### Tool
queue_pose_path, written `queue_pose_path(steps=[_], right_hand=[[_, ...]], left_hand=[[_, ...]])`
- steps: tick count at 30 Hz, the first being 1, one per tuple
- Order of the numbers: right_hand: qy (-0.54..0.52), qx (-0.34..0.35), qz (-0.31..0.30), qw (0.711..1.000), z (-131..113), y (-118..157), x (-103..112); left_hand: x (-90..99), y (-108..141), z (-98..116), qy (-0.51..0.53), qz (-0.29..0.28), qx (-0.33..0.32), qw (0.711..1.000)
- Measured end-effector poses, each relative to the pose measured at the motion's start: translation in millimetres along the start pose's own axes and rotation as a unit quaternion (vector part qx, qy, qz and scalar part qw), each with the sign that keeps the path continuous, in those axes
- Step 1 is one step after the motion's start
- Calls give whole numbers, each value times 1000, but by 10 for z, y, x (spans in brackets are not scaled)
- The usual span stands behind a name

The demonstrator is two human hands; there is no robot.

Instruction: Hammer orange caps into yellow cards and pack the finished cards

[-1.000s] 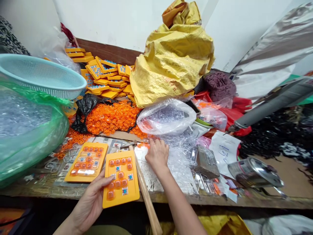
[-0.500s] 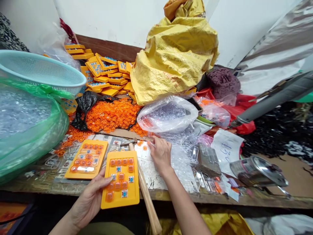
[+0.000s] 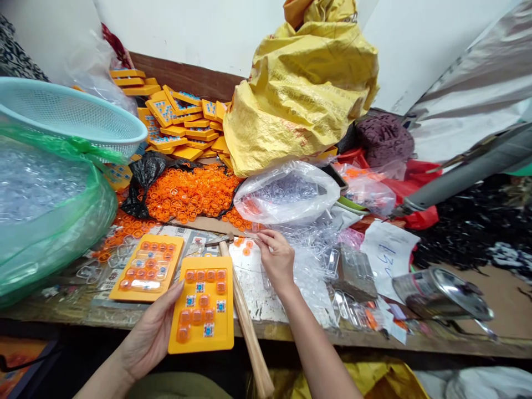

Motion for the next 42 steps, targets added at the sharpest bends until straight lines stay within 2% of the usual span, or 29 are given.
queue_pose_path(steps=[2, 5, 8, 11, 16, 20, 26, 30, 34, 36, 39, 40, 42], right_hand=[[-45, -27, -2, 999, -89, 91, 58], [-112, -34, -47, 992, -397, 348, 119], [-156, -9, -89, 984, -737, 624, 118], [-172, 33, -91, 980, -909, 756, 74], [-140, 111, -103, 978, -959, 757, 35], [-126, 161, -84, 975, -995, 782, 79], [-203, 82, -78, 973, -932, 795, 44], [-179, 120, -86, 973, -1002, 807, 42], [-170, 139, -77, 973, -1019, 859, 59], [-168, 106, -57, 978, -974, 884, 70], [-197, -36, -59, 978, -826, 900, 35], [-230, -95, -88, 965, -777, 909, -7], [-312, -193, -168, 915, -729, 940, -112]], left_hand=[[3, -7, -11, -3, 2, -5, 1000], [4, -14, -28, -1, -8, -12, 1000], [-4, -8, -29, -4, -18, -25, 1000], [-38, 9, -22, -18, -32, -39, 999], [-90, 25, -42, -44, -48, -38, 997], [-82, 24, -36, -47, -54, -54, 996], [-97, 45, -51, -56, -51, -51, 996], [-132, 42, -71, -68, -69, -58, 994], [-140, 52, -74, -69, -52, -77, 993], [-149, 67, -77, -72, -38, -81, 993], [-167, 88, -84, -73, -23, -80, 994], [-171, 91, -88, -74, -19, -81, 994], [-177, 92, -93, -82, -15, -90, 992]])
Point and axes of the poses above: each hand's wrist, its own y-axis away from the middle knuckle, its own x-axis out of the back of the hand, z = x × y, the point moved 5 cm from there along -y, towards the middle knuckle, and after that the axes turned 11 degrees about y, right-handed, at the moved point
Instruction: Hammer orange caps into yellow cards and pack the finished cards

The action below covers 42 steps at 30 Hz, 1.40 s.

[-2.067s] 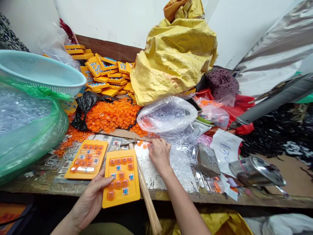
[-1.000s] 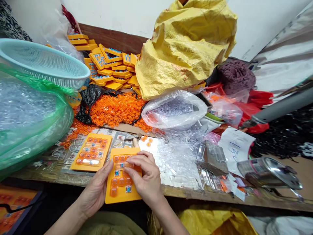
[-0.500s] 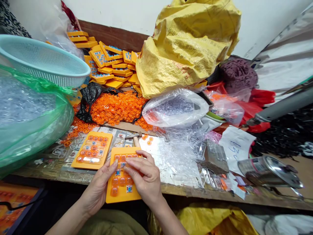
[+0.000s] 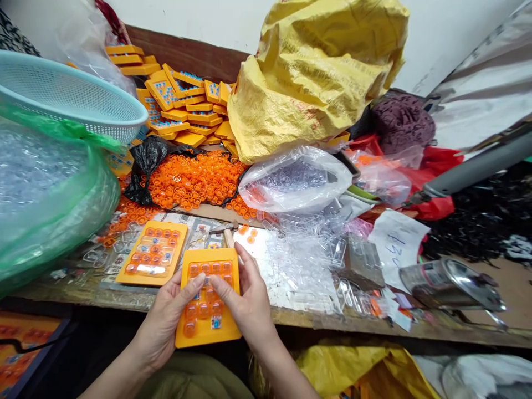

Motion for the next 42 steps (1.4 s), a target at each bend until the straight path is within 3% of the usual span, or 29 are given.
queue_pose_path(steps=[3, 6, 9, 11, 13, 15, 18, 22, 26, 32, 34, 38, 42], right_hand=[[-76, -68, -60, 993, 46, 2, -71], [-62, -54, -24, 996, 53, 36, -63], [-5, -22, -10, 1000, 54, 51, -36], [124, 32, -20, 992, 10, -20, 28], [294, 83, -8, 952, -48, -186, 162], [399, 98, 39, 911, -93, -435, 355], [481, 91, 99, 867, -123, -819, 564], [532, 94, 100, 835, -97, -1097, 542], [503, 115, 103, 850, -74, -1145, 576], [349, 117, 182, 912, -127, -928, 832], [291, 108, 174, 935, -164, -698, 762], [222, 107, 96, 964, -238, -148, 444], [157, 230, 40, 960, -335, 175, 233]], left_hand=[[-2, -8, -8, -31, 7, -25, 999], [6, -21, -16, -58, 20, -44, 997], [5, -35, -12, -59, 25, -45, 997], [-9, -48, 0, -56, 18, -37, 998], [-27, -63, 10, -51, 9, -19, 998], [-35, -78, 14, -45, 8, 3, 999], [-30, -97, 27, -33, 17, 17, 999], [-19, -104, 43, -15, 4, 35, 999], [8, -96, 79, -8, -39, 53, 998], [45, -80, 109, -27, -119, 61, 991], [45, -81, 112, -18, -133, 55, 989], [29, -82, 114, -9, -165, 55, 985], [38, -89, 119, -21, -180, 58, 982]])
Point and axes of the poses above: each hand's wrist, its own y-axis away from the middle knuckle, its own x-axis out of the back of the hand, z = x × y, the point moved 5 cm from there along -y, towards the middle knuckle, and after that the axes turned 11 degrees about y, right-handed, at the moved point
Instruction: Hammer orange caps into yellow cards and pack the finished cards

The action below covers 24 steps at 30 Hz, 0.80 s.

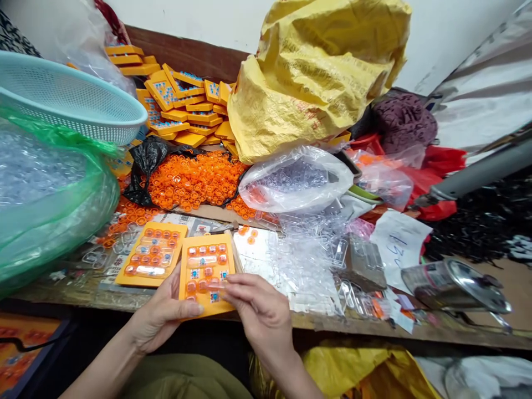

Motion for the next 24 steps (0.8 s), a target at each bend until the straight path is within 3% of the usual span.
queue_pose_path(steps=[3, 5, 11, 16, 19, 22, 24], right_hand=[[-8, 128, -42, 991, -103, 31, -64], [15, 179, -54, 982, -123, 22, -83], [52, 173, -29, 983, -102, 43, -116], [-12, 57, 3, 998, 12, 110, -133], [-50, -102, 11, 994, 198, 94, -123], [-128, -246, -74, 958, 337, 101, -226], [-185, -273, -124, 936, 340, 126, -305]], left_hand=[[20, -3, 1, -11, 8, 2, 1000], [19, -5, -3, -17, 9, 5, 1000], [-4, 23, -18, -32, 43, -33, 998], [-41, 65, -46, -62, 115, -89, 987], [-80, 80, -54, -84, 137, -121, 979], [-79, 97, -68, -115, 154, -142, 971], [-57, 111, -85, -129, 160, -149, 967]])
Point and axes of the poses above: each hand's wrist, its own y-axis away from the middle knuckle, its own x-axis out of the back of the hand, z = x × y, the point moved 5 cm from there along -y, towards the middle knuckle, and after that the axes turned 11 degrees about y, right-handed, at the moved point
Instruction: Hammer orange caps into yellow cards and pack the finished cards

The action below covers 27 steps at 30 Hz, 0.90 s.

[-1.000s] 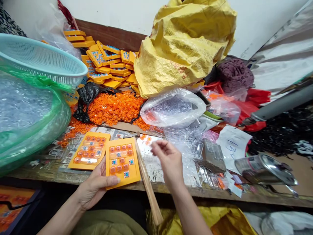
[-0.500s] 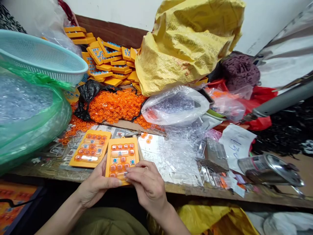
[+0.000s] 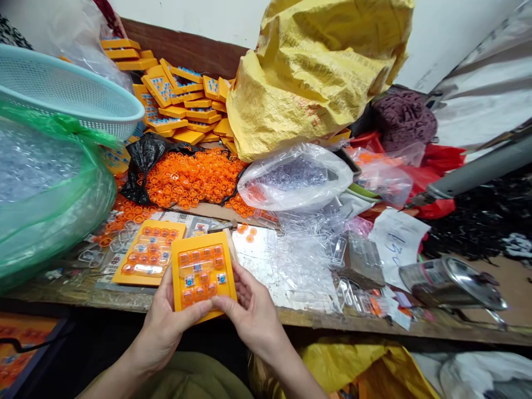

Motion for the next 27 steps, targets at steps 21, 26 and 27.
queue_pose_path(steps=[21, 26, 27], right_hand=[[651, 27, 137, 746, -800, -2250, 1026], [681, 20, 112, 724, -743, -2240, 1003], [681, 21, 109, 723, -751, -2237, 1012]], left_hand=[[95, -73, -61, -121, -5, 23, 992], [73, -76, -16, -130, -12, 12, 991], [68, -77, -11, -127, -14, 13, 992]])
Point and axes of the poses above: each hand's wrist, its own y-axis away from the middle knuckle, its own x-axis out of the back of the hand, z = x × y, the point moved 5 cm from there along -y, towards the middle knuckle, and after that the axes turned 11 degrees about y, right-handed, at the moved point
